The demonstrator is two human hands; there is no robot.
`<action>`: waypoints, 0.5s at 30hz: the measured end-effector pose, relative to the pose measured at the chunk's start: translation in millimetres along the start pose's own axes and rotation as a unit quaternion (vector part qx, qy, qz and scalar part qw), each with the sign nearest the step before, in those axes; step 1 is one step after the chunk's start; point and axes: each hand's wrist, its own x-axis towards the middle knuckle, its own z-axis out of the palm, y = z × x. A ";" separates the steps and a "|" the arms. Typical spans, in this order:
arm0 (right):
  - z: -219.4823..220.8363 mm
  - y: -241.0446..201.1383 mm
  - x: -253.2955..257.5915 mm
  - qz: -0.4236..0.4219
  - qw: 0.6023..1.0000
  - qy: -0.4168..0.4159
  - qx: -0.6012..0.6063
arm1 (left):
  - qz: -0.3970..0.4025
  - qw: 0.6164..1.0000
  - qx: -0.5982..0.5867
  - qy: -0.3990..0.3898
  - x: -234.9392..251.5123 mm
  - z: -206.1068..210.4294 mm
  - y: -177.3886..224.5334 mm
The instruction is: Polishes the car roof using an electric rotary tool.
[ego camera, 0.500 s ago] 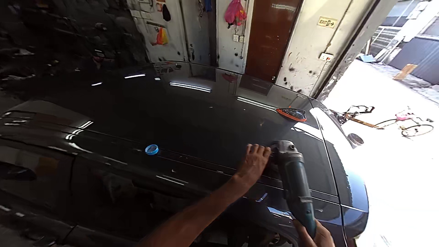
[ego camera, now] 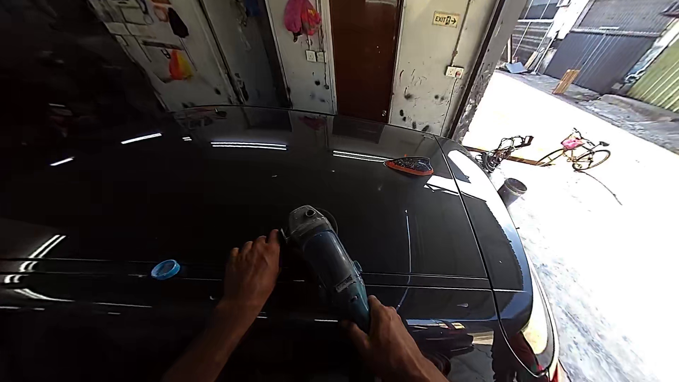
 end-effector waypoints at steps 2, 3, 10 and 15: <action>-12.3 16.7 -7.7 0.007 1.000 0.021 0.010 | 0.021 1.000 0.000 -0.010 7.0 -1.2 23.8; -19.8 26.0 -13.1 0.016 0.999 0.032 0.017 | 0.032 0.999 0.001 -0.019 11.5 -3.5 40.5; -79.2 113.8 -69.2 0.097 0.973 0.169 0.123 | 0.156 0.982 -0.037 -0.103 55.9 -33.4 222.0; -108.1 161.4 -115.7 0.159 0.929 0.254 0.214 | 0.255 0.950 -0.098 -0.153 62.5 -49.1 351.2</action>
